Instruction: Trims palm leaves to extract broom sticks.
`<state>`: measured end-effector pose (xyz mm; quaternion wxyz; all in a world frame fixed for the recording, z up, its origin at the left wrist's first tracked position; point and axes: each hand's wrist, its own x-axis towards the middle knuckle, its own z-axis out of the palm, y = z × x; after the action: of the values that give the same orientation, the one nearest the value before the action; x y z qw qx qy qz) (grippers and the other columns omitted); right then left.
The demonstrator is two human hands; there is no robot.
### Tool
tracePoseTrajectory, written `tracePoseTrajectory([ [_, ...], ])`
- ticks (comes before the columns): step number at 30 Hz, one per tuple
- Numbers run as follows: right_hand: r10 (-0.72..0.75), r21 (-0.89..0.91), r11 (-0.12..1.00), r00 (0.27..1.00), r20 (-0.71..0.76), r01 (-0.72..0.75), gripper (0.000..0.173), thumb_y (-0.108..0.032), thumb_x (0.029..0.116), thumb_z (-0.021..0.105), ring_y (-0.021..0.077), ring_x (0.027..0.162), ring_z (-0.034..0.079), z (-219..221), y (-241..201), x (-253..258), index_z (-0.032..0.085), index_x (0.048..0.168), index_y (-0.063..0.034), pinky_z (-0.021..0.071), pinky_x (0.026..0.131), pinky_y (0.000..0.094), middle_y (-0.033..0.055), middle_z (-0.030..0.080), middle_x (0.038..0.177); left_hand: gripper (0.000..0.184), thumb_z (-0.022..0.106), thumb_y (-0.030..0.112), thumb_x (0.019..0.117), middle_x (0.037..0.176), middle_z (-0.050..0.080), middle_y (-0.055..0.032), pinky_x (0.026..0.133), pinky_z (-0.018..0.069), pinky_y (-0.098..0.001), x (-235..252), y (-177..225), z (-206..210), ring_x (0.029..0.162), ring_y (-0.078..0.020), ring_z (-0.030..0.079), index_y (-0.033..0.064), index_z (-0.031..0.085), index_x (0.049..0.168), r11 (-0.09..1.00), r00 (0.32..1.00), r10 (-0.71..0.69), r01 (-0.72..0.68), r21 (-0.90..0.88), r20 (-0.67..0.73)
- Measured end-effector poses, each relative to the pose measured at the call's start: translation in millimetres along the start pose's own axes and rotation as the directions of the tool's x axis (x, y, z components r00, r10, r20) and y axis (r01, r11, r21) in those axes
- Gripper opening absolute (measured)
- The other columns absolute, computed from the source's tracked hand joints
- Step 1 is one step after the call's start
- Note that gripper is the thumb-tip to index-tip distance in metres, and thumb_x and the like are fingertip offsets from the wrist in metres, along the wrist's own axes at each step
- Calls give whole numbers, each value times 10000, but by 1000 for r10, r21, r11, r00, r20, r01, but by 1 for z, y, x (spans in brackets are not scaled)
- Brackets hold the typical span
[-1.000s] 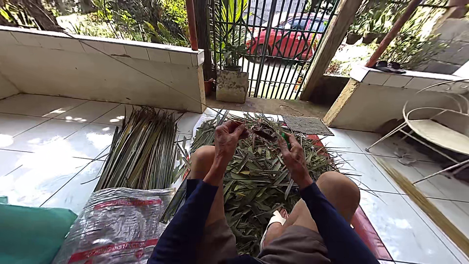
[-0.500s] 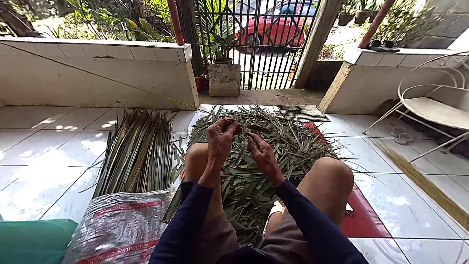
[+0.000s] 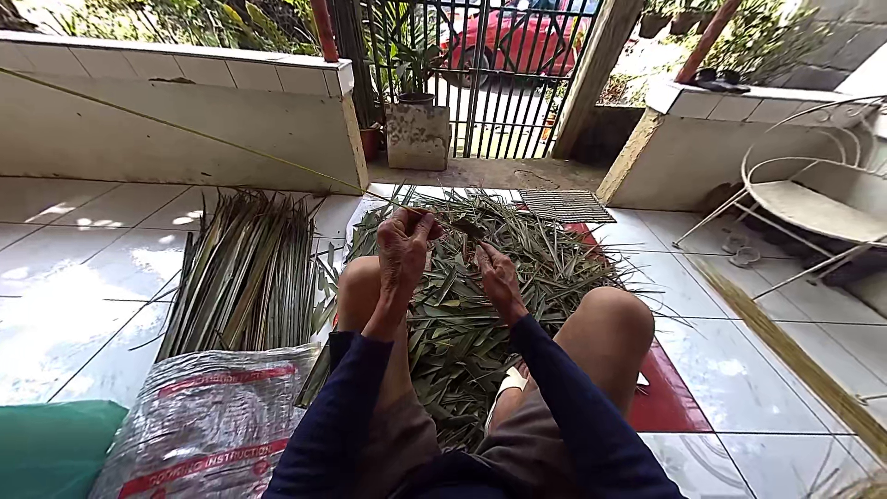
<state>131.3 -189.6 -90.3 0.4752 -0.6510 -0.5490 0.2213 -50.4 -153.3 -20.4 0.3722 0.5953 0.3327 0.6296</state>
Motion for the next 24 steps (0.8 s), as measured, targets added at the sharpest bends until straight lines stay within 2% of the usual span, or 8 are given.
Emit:
tracePoseTrajectory([
  [5, 31, -84, 996, 1000, 5, -31, 417, -362, 1113, 423, 332, 833, 651, 8, 13, 17, 691, 1274, -85, 508, 775, 570, 172, 686, 915, 106, 644, 93, 1016, 903, 766, -78, 778, 667, -361, -3, 2, -3, 794, -181, 766, 7, 686, 1061, 993, 999, 5, -1, 119, -33],
  [8, 75, -130, 989, 997, -11, -76, 422, -335, 1121, 400, 393, 977, 671, 17, 18, 31, 690, 1242, -54, 504, 845, 615, 224, 701, 1034, 112, 633, 101, 1024, 914, 759, -64, 797, 652, -351, -2, 1, -1, 811, -162, 758, 16, 687, 1071, 987, 998, 25, -15, 163, -64],
  [11, 206, -212, 955, 978, -36, -209, 440, -295, 1110, 378, 421, 1148, 645, 18, 50, 43, 687, 1244, -12, 489, 970, 629, 256, 684, 1189, 113, 629, 75, 1020, 921, 760, -74, 800, 670, -371, 9, 7, -16, 820, -181, 766, -11, 679, 1074, 975, 961, 191, -162, 153, -199],
  [13, 285, -218, 935, 959, -1, -278, 427, -273, 1107, 381, 412, 1168, 625, 9, 60, 41, 676, 1222, 15, 468, 993, 610, 265, 662, 1215, 114, 625, 35, 1012, 941, 758, -99, 809, 668, -392, 14, 12, -24, 828, -212, 766, -34, 670, 1090, 967, 941, 249, -231, 105, -228],
  [15, 264, -168, 953, 964, 41, -254, 420, -274, 1115, 391, 387, 1103, 636, 0, 43, 33, 667, 1243, 16, 477, 974, 571, 257, 666, 1162, 124, 635, 28, 1003, 946, 758, -113, 819, 664, -401, 13, 10, -23, 836, -227, 765, -40, 680, 1096, 974, 953, 225, -219, 52, -201],
  [17, 141, -67, 988, 989, 33, -139, 416, -307, 1119, 393, 351, 872, 639, -5, 22, 22, 663, 1239, -15, 510, 800, 550, 216, 663, 964, 132, 644, 14, 994, 958, 757, -133, 822, 663, -414, 9, 7, -22, 844, -248, 765, -49, 685, 1102, 980, 967, 199, -201, 5, -157],
  [19, 38, 53, 998, 998, 45, -41, 412, -360, 1119, 402, 248, 683, 558, -13, -9, 10, 653, 1303, -91, 482, 640, 458, 113, 609, 822, 137, 630, 35, 1011, 986, 757, -110, 836, 655, -389, 3, 10, -24, 865, -222, 762, -16, 678, 1129, 982, 976, 187, -185, 29, -110],
  [24, -79, 127, 989, 995, 61, 71, 383, -367, 1113, 416, 198, 586, 509, -25, -50, -14, 659, 1328, -163, 445, 537, 397, 69, 583, 763, 138, 635, 29, 1007, 1017, 755, -111, 864, 652, -397, -6, 10, -18, 897, -229, 763, -3, 687, 1131, 985, 984, 171, -170, 19, -55],
])
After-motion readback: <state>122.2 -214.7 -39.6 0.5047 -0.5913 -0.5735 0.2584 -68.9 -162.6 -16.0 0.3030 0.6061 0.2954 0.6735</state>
